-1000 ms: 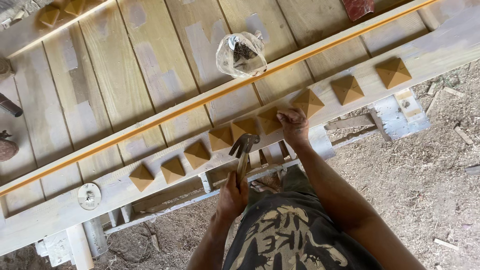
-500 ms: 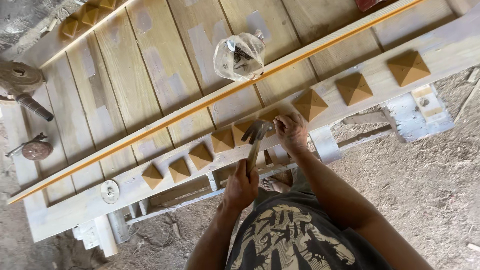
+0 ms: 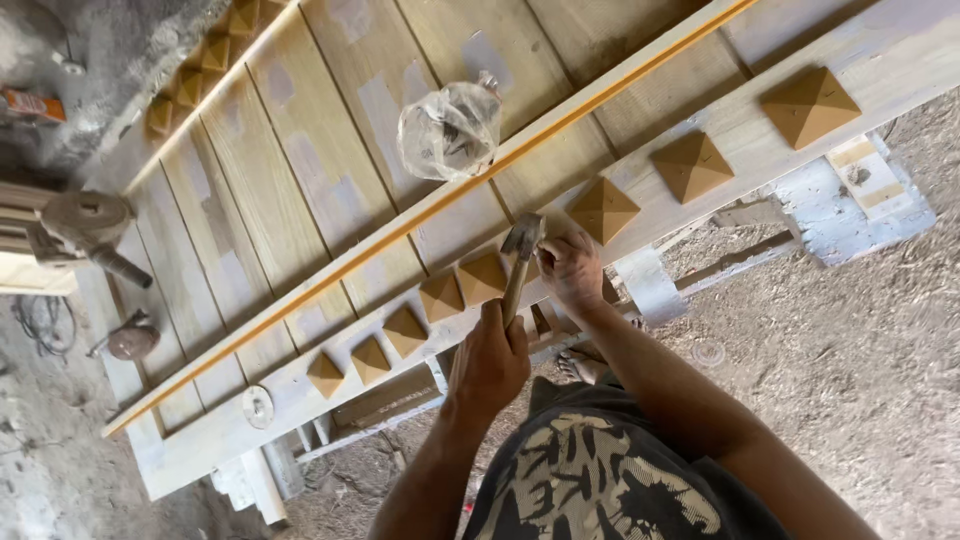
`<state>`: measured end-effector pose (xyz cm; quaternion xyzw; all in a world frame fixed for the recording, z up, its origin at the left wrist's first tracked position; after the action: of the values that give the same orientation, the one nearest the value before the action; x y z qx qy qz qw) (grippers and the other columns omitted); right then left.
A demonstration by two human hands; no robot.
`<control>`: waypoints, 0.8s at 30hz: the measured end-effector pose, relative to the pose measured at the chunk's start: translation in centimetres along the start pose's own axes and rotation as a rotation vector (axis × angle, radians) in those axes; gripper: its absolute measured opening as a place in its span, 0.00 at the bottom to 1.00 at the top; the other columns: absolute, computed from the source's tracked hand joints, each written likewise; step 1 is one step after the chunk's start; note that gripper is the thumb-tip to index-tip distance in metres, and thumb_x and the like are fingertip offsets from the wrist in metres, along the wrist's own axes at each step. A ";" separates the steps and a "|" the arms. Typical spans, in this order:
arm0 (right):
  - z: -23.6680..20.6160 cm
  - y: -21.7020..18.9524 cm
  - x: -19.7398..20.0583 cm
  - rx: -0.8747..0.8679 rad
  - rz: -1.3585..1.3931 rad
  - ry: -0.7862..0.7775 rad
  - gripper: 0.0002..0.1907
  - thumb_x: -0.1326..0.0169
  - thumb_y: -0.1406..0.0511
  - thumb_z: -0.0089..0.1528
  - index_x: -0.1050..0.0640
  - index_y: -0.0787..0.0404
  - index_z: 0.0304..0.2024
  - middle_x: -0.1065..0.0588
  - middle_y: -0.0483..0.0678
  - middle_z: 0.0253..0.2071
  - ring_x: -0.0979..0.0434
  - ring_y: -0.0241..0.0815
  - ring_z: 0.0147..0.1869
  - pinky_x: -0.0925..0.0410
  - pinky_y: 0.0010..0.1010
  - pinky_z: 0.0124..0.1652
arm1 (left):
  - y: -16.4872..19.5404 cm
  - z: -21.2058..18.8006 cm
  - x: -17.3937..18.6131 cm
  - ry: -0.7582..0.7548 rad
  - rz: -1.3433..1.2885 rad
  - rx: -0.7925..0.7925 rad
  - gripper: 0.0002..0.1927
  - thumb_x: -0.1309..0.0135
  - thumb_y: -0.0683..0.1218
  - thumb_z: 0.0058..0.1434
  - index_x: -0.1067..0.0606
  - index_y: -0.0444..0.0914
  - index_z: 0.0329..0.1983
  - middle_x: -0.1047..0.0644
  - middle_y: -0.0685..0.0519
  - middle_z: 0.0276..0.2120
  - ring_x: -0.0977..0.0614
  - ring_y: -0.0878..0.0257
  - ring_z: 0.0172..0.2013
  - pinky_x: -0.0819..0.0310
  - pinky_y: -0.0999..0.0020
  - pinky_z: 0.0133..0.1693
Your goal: The person walks through a woodworking shop and begins assembling small wooden pyramids. They pick up pyramid pieces, place them on a long wooden frame, and use a hammer to secure them in place. The task involves repetitive placement and hammering of multiple pyramid units along the frame.
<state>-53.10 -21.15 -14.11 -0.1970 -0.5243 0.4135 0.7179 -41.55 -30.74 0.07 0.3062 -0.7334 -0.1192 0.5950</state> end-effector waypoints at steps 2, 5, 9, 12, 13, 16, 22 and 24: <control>0.0 0.0 0.4 -0.017 -0.015 0.002 0.03 0.33 0.65 0.60 0.17 0.54 0.34 0.21 0.47 0.40 0.20 0.48 0.47 0.26 0.41 0.51 | 0.9 -0.2 0.2 0.023 -0.021 -0.036 0.14 0.56 0.47 0.70 0.36 0.33 0.53 0.22 0.33 0.31 0.17 0.36 0.28 0.23 0.41 0.30; 0.0 -0.4 0.9 0.019 0.017 0.004 0.09 0.34 0.63 0.54 0.16 0.56 0.37 0.21 0.49 0.41 0.21 0.51 0.47 0.27 0.42 0.47 | 1.0 0.4 -0.2 -0.015 0.031 0.037 0.14 0.57 0.48 0.71 0.36 0.33 0.52 0.21 0.32 0.32 0.17 0.35 0.29 0.22 0.41 0.32; 0.0 0.0 0.3 -0.060 0.030 -0.039 0.05 0.34 0.63 0.62 0.17 0.55 0.34 0.22 0.47 0.38 0.21 0.47 0.46 0.26 0.42 0.48 | -0.6 1.4 -0.9 -0.046 0.060 0.191 0.13 0.55 0.48 0.72 0.35 0.34 0.49 0.20 0.32 0.29 0.16 0.36 0.29 0.23 0.42 0.31; 0.0 1.0 -0.2 -0.088 0.011 -0.114 0.05 0.35 0.63 0.61 0.16 0.55 0.33 0.22 0.47 0.33 0.22 0.46 0.41 0.27 0.40 0.44 | -1.8 0.1 -0.5 0.058 -0.107 0.078 0.12 0.55 0.47 0.71 0.35 0.33 0.49 0.19 0.36 0.27 0.15 0.40 0.27 0.23 0.46 0.27; -0.2 2.0 -0.4 -0.212 0.152 -0.189 0.04 0.36 0.63 0.62 0.17 0.55 0.35 0.22 0.45 0.34 0.22 0.43 0.38 0.26 0.36 0.40 | -2.4 -0.9 -0.2 0.119 -0.172 0.024 0.12 0.55 0.47 0.70 0.36 0.32 0.48 0.19 0.37 0.26 0.15 0.41 0.26 0.22 0.48 0.26; -1.5 5.9 -0.3 -0.712 0.799 -0.280 0.05 0.42 0.66 0.64 0.19 0.59 0.41 0.24 0.43 0.32 0.29 0.35 0.30 0.33 0.28 0.30 | -6.4 -3.7 -0.3 0.109 -0.194 0.159 0.11 0.54 0.47 0.71 0.35 0.34 0.46 0.21 0.38 0.25 0.15 0.44 0.22 0.26 0.47 0.22; -6.9 5.3 2.7 -1.350 1.672 -0.055 0.09 0.57 0.69 0.65 0.28 0.70 0.42 0.25 0.52 0.32 0.22 0.44 0.33 0.25 0.34 0.38 | -11.7 -7.9 0.3 0.288 -0.099 -0.019 0.15 0.52 0.47 0.69 0.31 0.31 0.52 0.21 0.31 0.33 0.18 0.35 0.31 0.24 0.45 0.27; -8.8 2.9 2.7 -1.319 1.540 -0.222 0.12 0.59 0.70 0.65 0.28 0.69 0.48 0.24 0.52 0.33 0.23 0.43 0.33 0.26 0.33 0.35 | -14.9 -9.0 -1.1 0.080 -0.162 0.246 0.18 0.55 0.49 0.69 0.33 0.33 0.55 0.20 0.33 0.33 0.16 0.38 0.33 0.22 0.45 0.32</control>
<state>-45.85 -15.94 -17.91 -0.7977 -0.4419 0.4077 -0.0474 -28.39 -40.09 -6.47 0.4396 -0.6910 -0.0635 0.5703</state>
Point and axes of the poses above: each hand's wrist, its own z-axis towards the middle knuckle, its own x-axis out of the back of the hand, y = z × x, the point moved 6 cm from there along z, towards the middle knuckle
